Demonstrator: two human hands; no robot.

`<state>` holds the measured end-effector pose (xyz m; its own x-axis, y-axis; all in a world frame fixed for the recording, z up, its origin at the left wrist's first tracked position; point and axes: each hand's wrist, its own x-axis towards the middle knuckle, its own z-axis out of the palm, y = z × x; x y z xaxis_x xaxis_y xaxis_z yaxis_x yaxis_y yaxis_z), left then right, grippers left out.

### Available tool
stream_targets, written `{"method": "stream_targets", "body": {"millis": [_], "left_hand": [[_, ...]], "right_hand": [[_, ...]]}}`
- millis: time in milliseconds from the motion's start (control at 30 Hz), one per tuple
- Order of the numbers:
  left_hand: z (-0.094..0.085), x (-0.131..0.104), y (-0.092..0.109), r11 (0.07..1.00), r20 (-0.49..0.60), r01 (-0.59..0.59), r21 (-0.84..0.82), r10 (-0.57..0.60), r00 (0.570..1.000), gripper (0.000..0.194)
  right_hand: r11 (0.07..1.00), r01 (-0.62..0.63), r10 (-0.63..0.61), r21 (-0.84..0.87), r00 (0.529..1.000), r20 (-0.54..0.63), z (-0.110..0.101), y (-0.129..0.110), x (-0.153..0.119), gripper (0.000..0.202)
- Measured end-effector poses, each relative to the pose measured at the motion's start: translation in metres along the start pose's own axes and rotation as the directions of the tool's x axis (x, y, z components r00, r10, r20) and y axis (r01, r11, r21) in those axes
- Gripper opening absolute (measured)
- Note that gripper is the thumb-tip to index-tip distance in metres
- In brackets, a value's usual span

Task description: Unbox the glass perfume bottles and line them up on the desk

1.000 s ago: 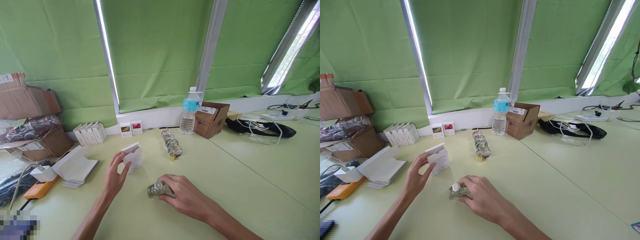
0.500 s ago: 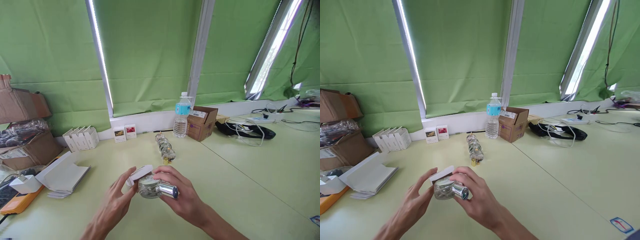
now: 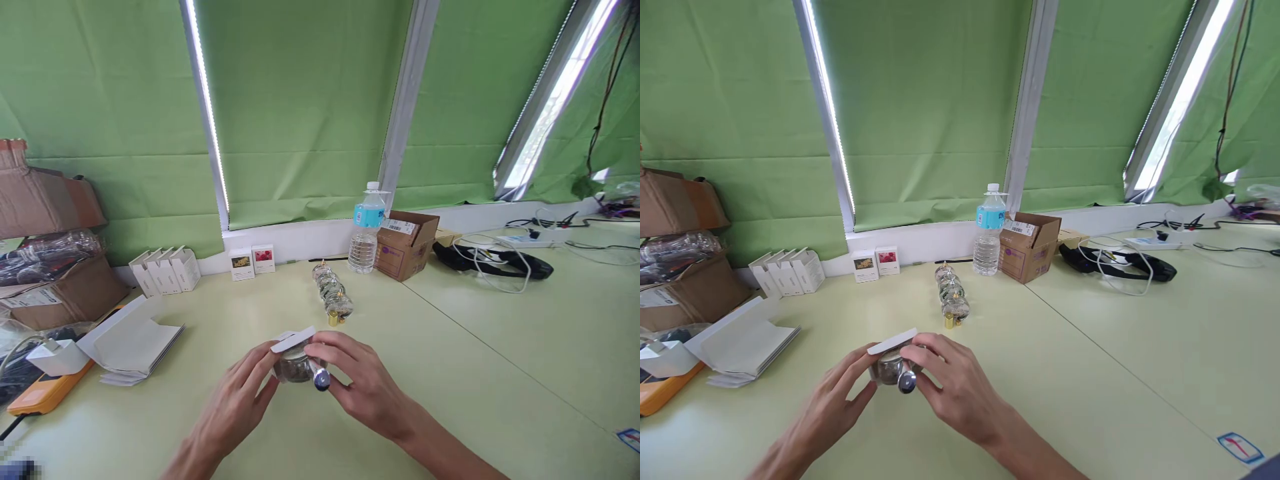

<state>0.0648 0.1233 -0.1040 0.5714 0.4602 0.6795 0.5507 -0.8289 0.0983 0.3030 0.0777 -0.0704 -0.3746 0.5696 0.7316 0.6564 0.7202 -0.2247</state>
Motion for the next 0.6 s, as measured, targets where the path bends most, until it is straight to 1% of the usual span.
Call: {"method": "stream_targets", "body": {"millis": [100,233,367,467,600], "left_hand": [[0.0013,-0.0005,-0.0001,1.0,0.024,0.008,-0.011,-0.008,1.0,0.049],[0.006,-0.0043,-0.0019,1.0,0.008,-0.009,-0.003,0.009,1.0,0.051],[0.0082,-0.0055,-0.0007,1.0,-0.003,-0.023,0.011,0.023,1.0,0.052],[0.0068,-0.005,0.0009,0.999,0.015,-0.035,0.018,0.035,0.999,0.052],[0.0063,-0.0065,-0.0001,0.999,0.018,-0.047,0.017,0.046,0.999,0.053]], "right_hand": [[1.0,-0.01,0.01,-0.009,0.998,0.058,0.0007,-0.0019,-0.0001,0.028],[0.999,-0.038,0.033,0.034,0.99,0.136,0.0017,-0.0035,0.0008,0.029],[0.996,-0.073,0.061,0.058,0.981,0.184,0.0013,-0.0044,0.002,0.033],[0.995,-0.064,0.046,0.075,0.973,0.224,0.0007,-0.004,0.0025,0.033],[0.994,-0.065,0.043,0.083,0.969,0.242,0.0005,-0.0044,0.0031,0.033]]}}
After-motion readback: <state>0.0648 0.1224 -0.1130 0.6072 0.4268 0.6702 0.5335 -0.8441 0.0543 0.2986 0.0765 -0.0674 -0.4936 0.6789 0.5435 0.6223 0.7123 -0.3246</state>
